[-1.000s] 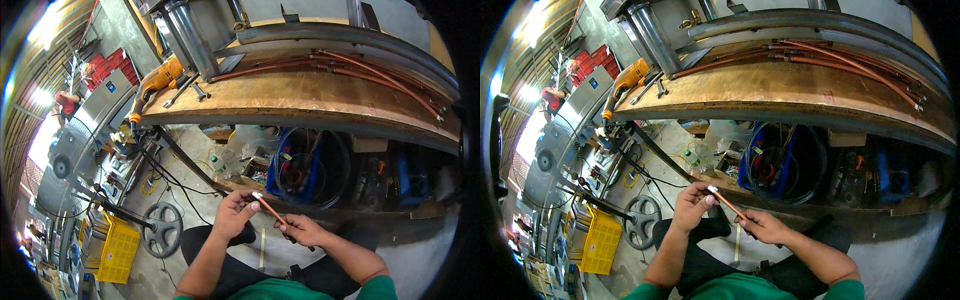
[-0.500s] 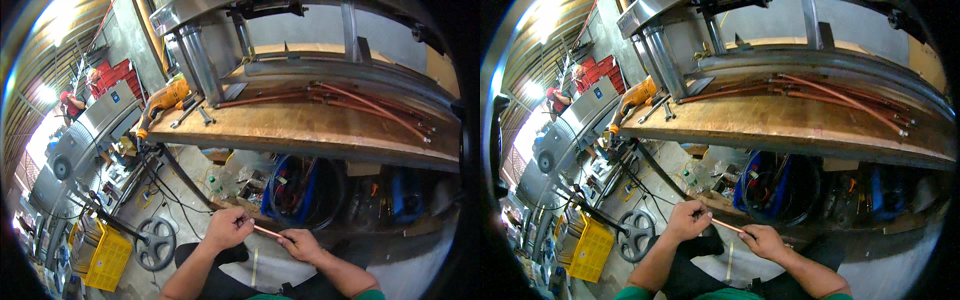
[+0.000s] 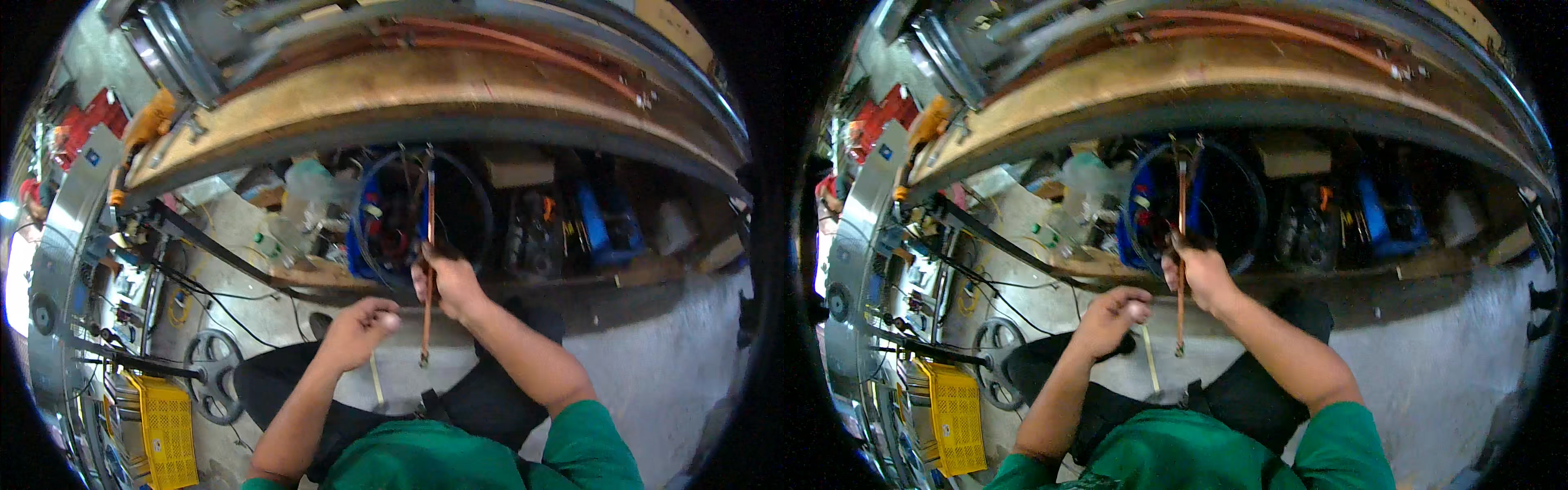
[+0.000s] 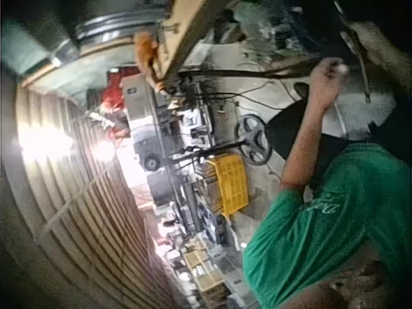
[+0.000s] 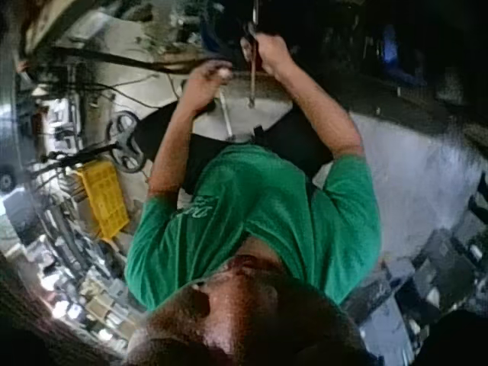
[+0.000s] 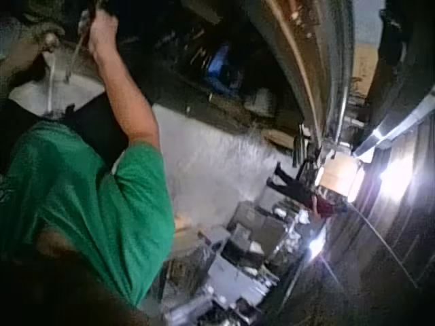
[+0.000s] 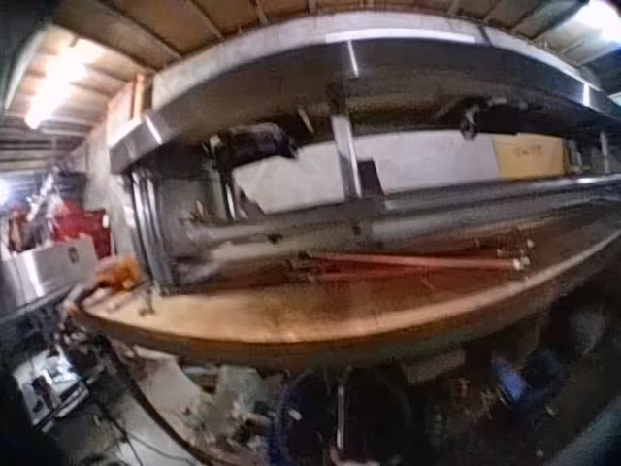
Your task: The person sits on the floor and wraps white tape around the ends of several copper pipes. They handle each pipe individually, apply tape, and place the finished pieces on a stainless steel gas stove.
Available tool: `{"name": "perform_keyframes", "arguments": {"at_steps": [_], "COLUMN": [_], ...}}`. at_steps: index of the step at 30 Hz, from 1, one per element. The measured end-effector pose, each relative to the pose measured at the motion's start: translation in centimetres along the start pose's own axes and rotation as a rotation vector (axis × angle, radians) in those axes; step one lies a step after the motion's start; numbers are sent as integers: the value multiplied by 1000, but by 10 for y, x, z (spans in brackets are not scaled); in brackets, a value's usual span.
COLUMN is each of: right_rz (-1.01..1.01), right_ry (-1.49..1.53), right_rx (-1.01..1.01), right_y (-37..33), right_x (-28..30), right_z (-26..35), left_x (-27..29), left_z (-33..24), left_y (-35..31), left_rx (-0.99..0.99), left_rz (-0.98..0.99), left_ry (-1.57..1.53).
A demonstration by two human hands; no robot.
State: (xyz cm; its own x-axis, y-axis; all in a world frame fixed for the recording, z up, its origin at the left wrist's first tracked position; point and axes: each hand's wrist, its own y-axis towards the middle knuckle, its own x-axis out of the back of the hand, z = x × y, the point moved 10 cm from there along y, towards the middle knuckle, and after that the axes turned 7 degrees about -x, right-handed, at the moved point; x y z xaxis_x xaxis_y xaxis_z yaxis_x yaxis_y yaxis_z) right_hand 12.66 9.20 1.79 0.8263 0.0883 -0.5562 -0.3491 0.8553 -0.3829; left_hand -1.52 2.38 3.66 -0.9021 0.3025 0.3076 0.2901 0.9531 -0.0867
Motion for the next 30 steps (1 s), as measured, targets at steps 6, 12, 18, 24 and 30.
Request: {"name": "perform_keyframes", "arguments": {"at_steps": [6,12,18,24,30], "right_rz": [-41,-52,-75,-74,-117], "right_ry": [79,109,92,133,157], "right_rx": [29,-31,-28,-6,-121], "right_y": [0,2,3,8,16], "right_x": [21,18,15,21,24], "right_z": [5,-1,-4,-3,-19], "left_x": [-113,-114,-117,-108,-106], "left_z": [43,49,40,31,32], "left_y": [-25,-24,-25,-25,-19], "left_rx": [199,353,373,290,191], "left_rz": [428,433,444,329,169], "left_ry": [-288,-589,-747,-754,-541]}}
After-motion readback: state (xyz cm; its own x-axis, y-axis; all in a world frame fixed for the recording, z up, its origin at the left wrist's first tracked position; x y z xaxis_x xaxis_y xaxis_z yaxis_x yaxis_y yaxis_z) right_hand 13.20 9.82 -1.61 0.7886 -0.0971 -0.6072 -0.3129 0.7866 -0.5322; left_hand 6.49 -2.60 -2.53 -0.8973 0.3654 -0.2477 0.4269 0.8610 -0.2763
